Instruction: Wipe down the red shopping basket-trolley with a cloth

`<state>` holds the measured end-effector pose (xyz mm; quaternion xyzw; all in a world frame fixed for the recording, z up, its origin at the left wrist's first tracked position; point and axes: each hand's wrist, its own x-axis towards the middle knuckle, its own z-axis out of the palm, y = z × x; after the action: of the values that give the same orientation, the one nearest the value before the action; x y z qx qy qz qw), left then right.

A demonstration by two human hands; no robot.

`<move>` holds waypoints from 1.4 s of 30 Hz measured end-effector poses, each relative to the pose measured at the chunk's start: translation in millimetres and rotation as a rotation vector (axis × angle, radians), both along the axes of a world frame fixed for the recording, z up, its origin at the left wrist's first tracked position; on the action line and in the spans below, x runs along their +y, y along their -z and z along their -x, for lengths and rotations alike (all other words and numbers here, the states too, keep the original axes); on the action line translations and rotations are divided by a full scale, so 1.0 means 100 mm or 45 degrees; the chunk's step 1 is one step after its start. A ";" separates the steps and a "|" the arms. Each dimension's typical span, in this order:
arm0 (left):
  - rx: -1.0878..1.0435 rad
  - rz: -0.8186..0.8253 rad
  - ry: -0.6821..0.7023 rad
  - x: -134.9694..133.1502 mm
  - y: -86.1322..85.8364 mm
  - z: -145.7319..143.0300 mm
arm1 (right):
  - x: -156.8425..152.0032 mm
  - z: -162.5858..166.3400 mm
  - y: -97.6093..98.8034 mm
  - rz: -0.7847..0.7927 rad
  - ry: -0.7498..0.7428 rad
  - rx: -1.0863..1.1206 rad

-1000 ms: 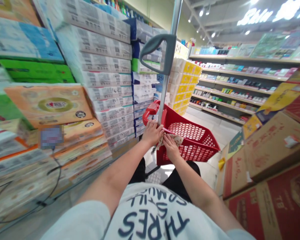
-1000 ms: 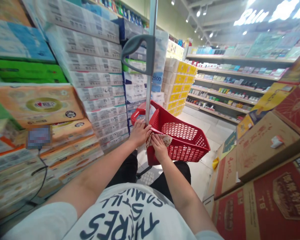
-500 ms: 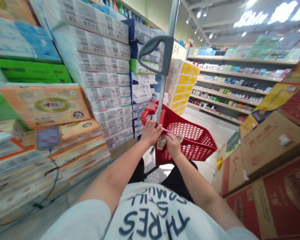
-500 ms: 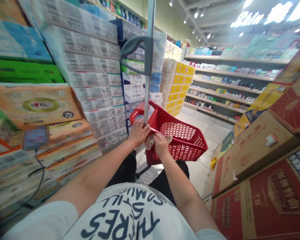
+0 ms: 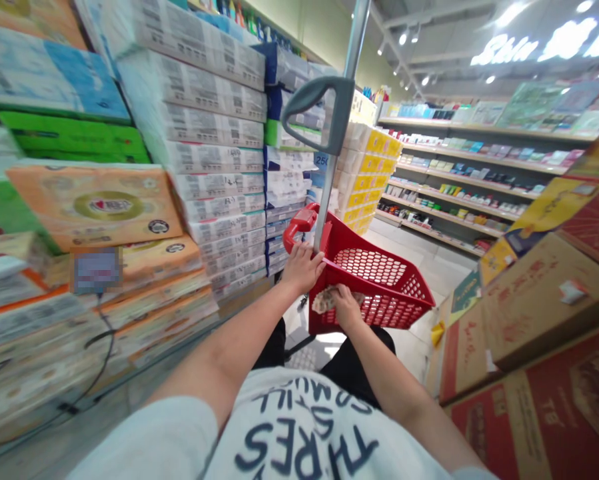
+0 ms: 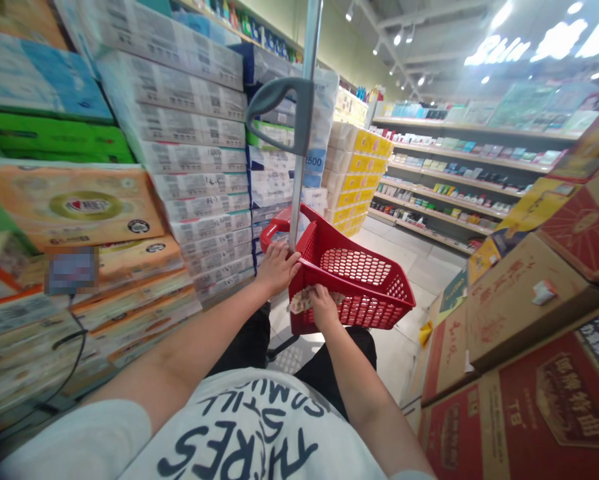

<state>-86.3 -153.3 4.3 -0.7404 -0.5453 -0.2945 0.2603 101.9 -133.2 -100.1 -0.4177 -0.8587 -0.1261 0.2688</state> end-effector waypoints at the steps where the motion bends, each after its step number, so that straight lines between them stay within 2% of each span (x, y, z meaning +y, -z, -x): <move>1: -0.007 0.002 0.007 0.00 0.00 0.00 | 0.00 0.00 -0.02 0.014 -0.006 -0.033; 7: -0.023 0.019 0.012 -0.01 0.00 0.00 | 0.06 0.03 -0.16 -0.120 -0.089 -0.090; 12: -0.010 -0.002 0.025 -0.01 0.00 0.00 | 0.01 0.03 -0.14 0.056 -0.104 -0.324; 17: -0.047 0.012 0.044 -0.01 0.01 0.00 | -0.01 0.06 -0.19 -0.051 -0.128 -0.213; 23: -0.052 0.015 0.047 -0.01 0.02 0.00 | -0.07 0.05 -0.04 0.164 -0.149 -0.376; 29: -0.029 -0.006 0.049 -0.01 0.03 0.01 | -0.16 0.01 0.03 0.023 -0.021 -0.214; 33: -0.032 0.009 0.042 -0.01 0.04 0.03 | -0.16 -0.04 0.06 0.068 0.036 -0.234; 35: -0.018 0.021 0.027 -0.01 0.04 0.04 | -0.13 -0.04 0.05 0.098 0.023 -0.228; 39: 0.002 0.030 0.017 0.01 0.05 0.06 | -0.07 0.03 0.04 0.027 -0.030 -0.186; 42: 0.007 0.027 0.015 0.03 0.05 0.08 | -0.07 0.10 0.01 0.117 -0.034 -0.313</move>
<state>-93.9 -150.0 -1.2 -0.7471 -0.5434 -0.2883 0.2521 91.5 -140.1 -100.9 -0.3997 -0.8955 -0.1333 0.1437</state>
